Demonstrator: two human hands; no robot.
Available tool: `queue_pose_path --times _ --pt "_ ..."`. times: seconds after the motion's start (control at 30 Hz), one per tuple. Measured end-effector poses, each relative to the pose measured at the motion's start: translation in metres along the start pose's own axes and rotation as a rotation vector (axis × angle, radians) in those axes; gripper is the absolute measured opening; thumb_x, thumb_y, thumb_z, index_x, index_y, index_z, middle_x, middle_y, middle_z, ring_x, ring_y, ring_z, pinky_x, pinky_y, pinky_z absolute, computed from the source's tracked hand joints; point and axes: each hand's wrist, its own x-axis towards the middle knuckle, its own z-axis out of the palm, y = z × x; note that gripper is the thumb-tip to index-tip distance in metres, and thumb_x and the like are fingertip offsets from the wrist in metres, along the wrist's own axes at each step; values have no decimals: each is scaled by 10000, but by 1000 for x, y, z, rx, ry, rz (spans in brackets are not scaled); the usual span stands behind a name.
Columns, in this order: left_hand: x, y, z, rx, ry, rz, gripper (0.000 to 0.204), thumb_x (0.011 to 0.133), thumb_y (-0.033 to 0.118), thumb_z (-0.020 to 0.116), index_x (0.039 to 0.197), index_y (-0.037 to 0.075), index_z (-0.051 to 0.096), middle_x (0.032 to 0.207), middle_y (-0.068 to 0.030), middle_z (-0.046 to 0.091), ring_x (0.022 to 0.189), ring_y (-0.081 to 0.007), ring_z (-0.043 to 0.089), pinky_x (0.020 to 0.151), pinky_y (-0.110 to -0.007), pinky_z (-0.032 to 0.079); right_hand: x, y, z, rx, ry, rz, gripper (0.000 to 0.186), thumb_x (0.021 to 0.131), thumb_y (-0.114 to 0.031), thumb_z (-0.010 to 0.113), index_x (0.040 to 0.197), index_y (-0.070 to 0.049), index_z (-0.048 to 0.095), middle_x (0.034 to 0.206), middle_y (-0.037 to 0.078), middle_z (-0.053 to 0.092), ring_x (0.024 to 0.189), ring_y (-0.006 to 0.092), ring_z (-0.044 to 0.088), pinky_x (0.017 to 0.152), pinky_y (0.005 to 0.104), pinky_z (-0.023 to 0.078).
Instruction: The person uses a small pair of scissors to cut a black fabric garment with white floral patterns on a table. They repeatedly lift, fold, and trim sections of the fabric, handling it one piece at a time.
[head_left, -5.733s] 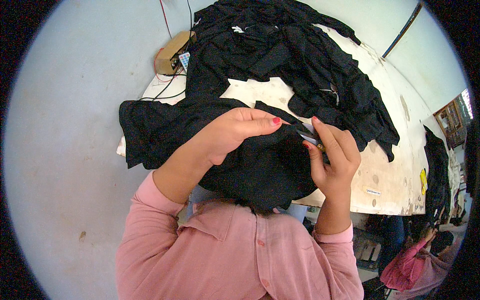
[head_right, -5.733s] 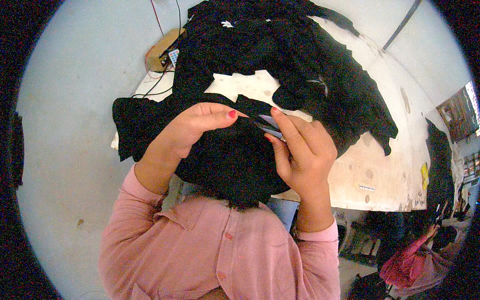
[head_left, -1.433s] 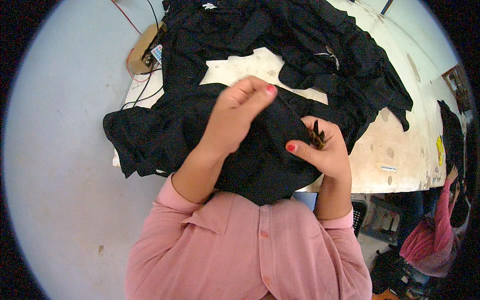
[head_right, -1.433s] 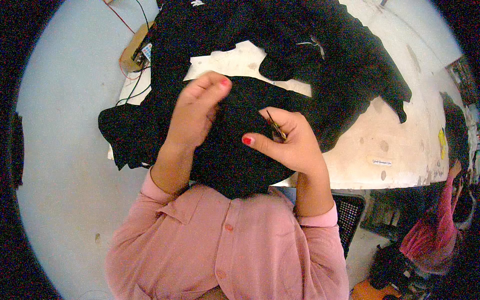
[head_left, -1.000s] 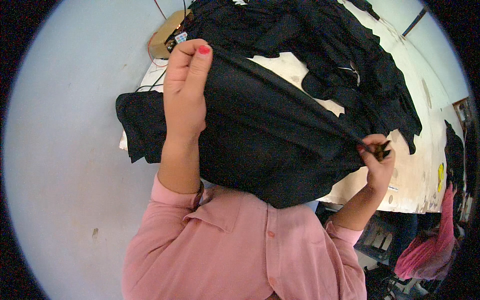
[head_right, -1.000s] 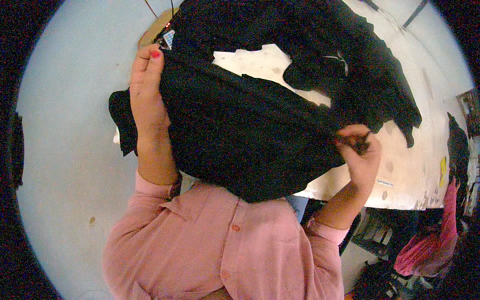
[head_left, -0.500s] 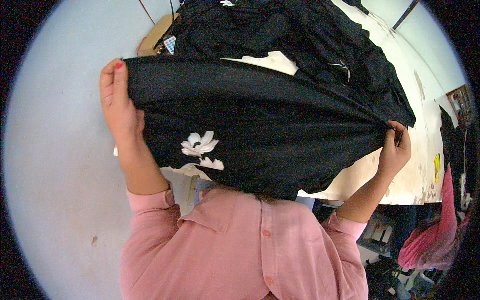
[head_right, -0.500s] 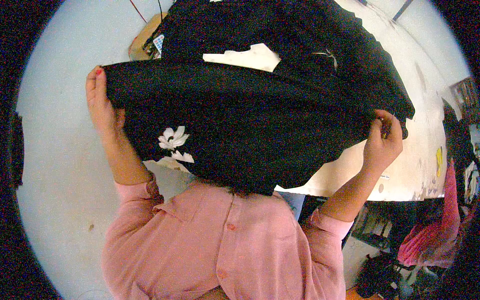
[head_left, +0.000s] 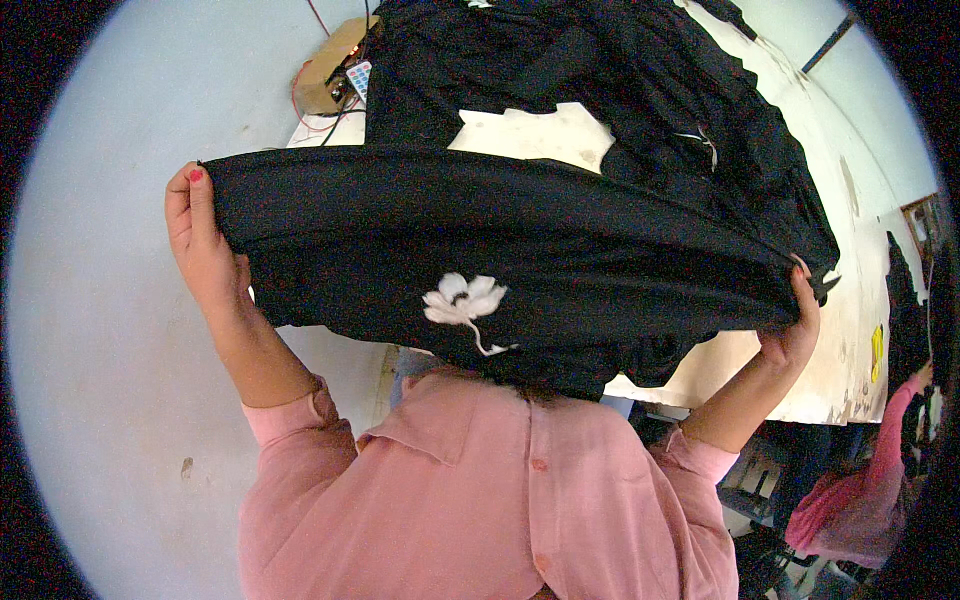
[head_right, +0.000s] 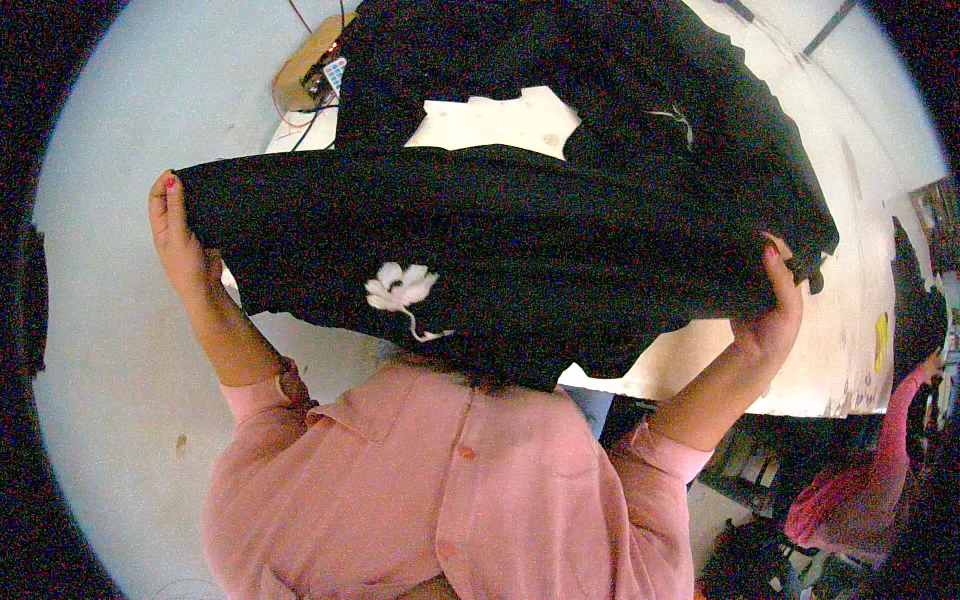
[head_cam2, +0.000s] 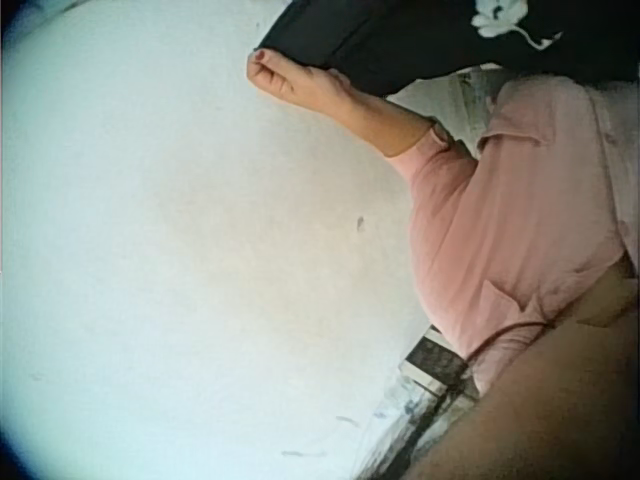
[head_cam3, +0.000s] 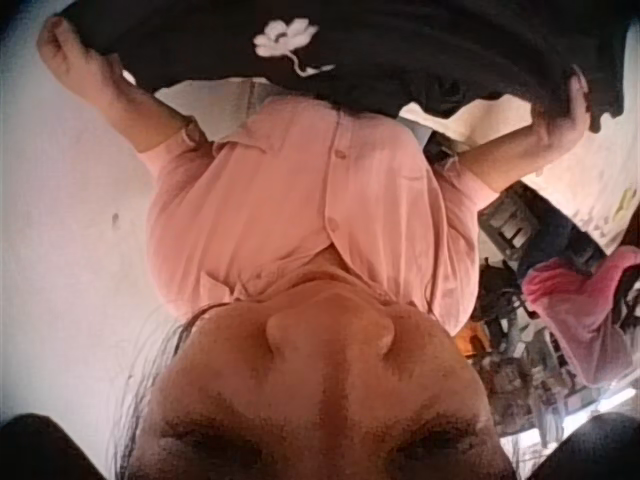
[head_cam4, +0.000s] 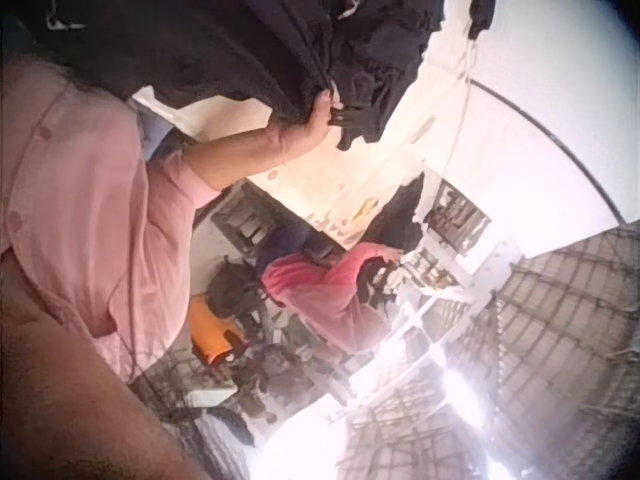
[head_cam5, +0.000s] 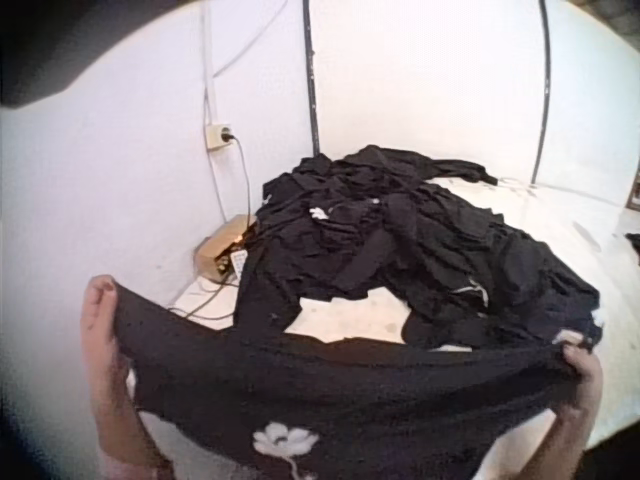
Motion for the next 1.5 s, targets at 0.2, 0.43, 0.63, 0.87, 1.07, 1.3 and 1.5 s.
queue_pose_path --times 0.2,0.43,0.63,0.87,1.07,1.3,1.5 --pt "-4 4 -7 10 20 -5 169 932 214 583 1006 63 598 855 -4 588 759 -75 542 682 -219 456 -2 4 -16 29 -11 40 383 807 -210 642 1126 -6 586 1096 162 625 1010 298 597 909 441 465" --pt "-1 -3 -20 123 -10 17 162 923 191 588 1018 61 600 854 -11 591 782 -98 543 682 -253 464 -7 0 -16 164 -83 64 262 802 -195 630 1003 -31 589 945 118 637 896 265 608 841 416 474" --pt "-18 -4 42 916 59 491 329 831 166 669 1131 63 584 974 -117 598 879 -212 567 773 -316 475 -32 0 50 -279 -87 -190 246 780 -131 663 980 5 617 1002 115 624 867 233 593 845 353 460" --pt "-112 28 165 69 -1271 -166 360 757 85 688 1090 33 562 1000 -71 591 920 -124 554 819 -256 436 -50 13 155 -292 -727 140 208 810 -154 714 951 -27 629 848 -22 610 790 67 528 723 210 413" --pt "-53 13 145 -368 -721 -246 167 843 14 536 994 43 600 854 3 609 812 -71 561 766 -221 446 -52 19 114 -644 -749 105 262 696 -26 694 928 -62 577 680 -64 452 606 35 404 548 199 324" --pt "-41 60 93 374 -1125 56 137 753 -36 669 859 37 622 647 82 438 608 -19 411 563 -177 315 -13 -4 81 -1220 434 -925 326 612 66 537 861 -113 647 821 47 681 698 180 654 649 283 504" --pt "13 32 35 257 -861 -140 58 860 62 622 912 38 610 766 19 595 691 -49 518 646 -191 397 15 -27 57 -957 60 -348 215 739 -19 550 919 -45 664 848 28 649 770 147 596 734 266 463"
